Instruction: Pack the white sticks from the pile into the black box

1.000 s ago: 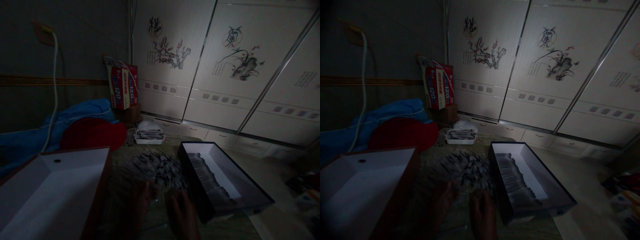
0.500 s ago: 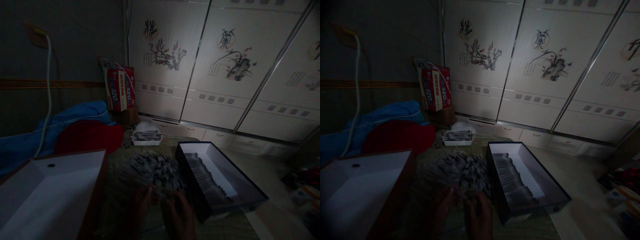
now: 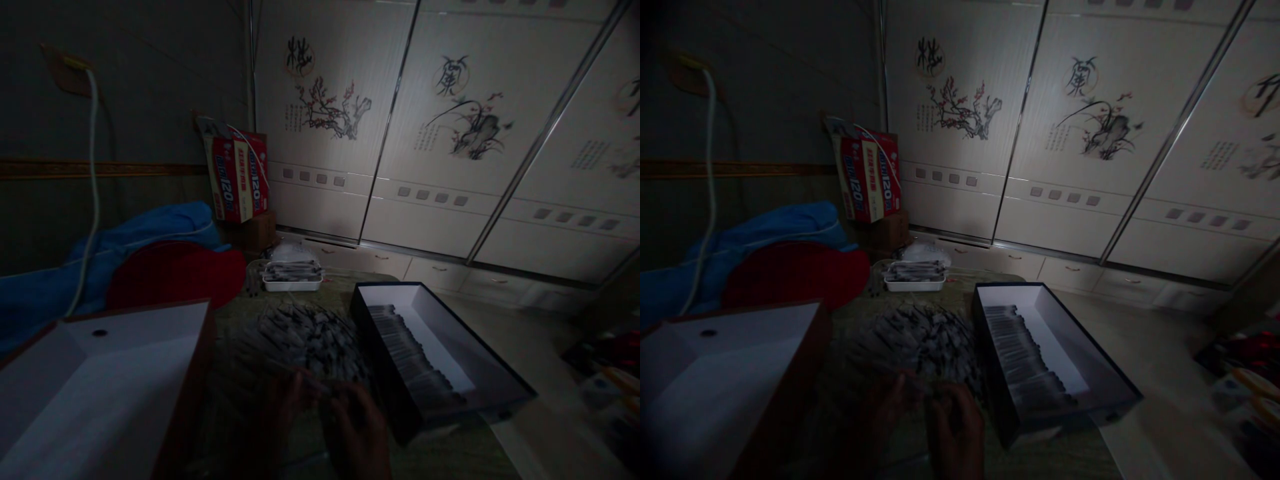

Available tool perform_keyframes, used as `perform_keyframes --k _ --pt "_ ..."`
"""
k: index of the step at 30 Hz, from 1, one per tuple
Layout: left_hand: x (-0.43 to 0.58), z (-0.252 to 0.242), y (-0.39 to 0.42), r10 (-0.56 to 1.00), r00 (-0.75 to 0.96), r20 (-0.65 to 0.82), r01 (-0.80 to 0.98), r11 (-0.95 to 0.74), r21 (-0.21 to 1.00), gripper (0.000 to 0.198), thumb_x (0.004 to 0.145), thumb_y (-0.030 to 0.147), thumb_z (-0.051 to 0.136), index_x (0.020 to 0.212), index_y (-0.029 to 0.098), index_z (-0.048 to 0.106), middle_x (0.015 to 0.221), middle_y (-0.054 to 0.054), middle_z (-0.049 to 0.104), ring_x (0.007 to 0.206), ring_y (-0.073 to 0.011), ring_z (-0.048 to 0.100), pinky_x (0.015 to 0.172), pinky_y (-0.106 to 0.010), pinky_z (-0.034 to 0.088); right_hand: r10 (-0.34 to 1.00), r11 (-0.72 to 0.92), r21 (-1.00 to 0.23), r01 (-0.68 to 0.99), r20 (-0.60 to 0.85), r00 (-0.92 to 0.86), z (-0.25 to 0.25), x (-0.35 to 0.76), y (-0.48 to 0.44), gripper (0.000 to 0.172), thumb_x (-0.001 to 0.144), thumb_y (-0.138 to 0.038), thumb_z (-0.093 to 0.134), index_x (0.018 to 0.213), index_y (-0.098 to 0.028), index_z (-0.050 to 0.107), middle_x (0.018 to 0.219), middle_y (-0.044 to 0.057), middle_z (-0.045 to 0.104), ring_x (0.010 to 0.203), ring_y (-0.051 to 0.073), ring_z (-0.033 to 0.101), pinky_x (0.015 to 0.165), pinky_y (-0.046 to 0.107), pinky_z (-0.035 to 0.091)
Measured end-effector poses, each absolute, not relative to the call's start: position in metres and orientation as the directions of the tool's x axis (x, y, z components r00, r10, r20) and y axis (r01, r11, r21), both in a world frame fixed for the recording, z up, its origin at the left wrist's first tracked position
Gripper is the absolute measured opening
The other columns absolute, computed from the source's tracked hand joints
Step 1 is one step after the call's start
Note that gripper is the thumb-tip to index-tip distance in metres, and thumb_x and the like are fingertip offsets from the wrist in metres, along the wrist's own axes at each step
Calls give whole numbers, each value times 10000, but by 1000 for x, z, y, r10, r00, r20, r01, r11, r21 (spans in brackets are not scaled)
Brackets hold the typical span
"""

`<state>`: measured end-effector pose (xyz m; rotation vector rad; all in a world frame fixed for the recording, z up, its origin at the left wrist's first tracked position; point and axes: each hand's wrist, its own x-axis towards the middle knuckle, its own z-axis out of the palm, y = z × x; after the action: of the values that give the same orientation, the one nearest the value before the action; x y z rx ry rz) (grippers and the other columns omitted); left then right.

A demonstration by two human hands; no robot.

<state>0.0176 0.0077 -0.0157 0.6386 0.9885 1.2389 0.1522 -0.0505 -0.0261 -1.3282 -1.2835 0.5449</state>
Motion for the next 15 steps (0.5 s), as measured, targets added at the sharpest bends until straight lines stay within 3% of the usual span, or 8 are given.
perform_keyframes --k 4,7,9,12,15 --pt "15 -17 12 971 0 -241 -461 214 862 341 473 467 803 599 175 679 552 -50 696 523 -212 650 526 -322 523 914 197 -960 197 253 318 -28 152 -50 232 804 -380 575 878 -176 659 786 51 686 721 182 646 636 235 499" --pt "15 -17 12 968 -28 -248 -405 216 888 324 485 456 797 568 171 670 533 -46 687 494 -200 642 495 -298 513 935 145 -987 -75 112 336 -28 149 -51 236 779 -398 596 854 -176 620 745 51 677 595 170 631 513 235 485" --pt "16 -16 10 968 -27 -249 -374 221 901 346 481 471 794 574 161 674 519 -47 677 482 -193 635 480 -285 507 938 125 -981 -146 69 339 -27 149 -51 189 755 -366 614 802 -185 594 700 28 660 533 153 606 466 223 463" --pt "17 -13 6 971 -22 -236 -378 211 902 395 465 510 789 612 159 683 538 -36 684 505 -197 645 489 -288 517 918 116 -993 21 115 379 -26 153 -52 131 742 -312 609 746 -182 613 639 2 636 549 147 596 491 208 459" --pt "17 -12 6 970 -45 -241 -362 209 908 393 457 518 788 609 173 678 546 -32 693 511 -215 657 502 -310 529 898 144 -971 189 208 388 -28 158 -51 226 804 -360 536 795 -174 665 716 31 675 648 175 633 576 230 493"
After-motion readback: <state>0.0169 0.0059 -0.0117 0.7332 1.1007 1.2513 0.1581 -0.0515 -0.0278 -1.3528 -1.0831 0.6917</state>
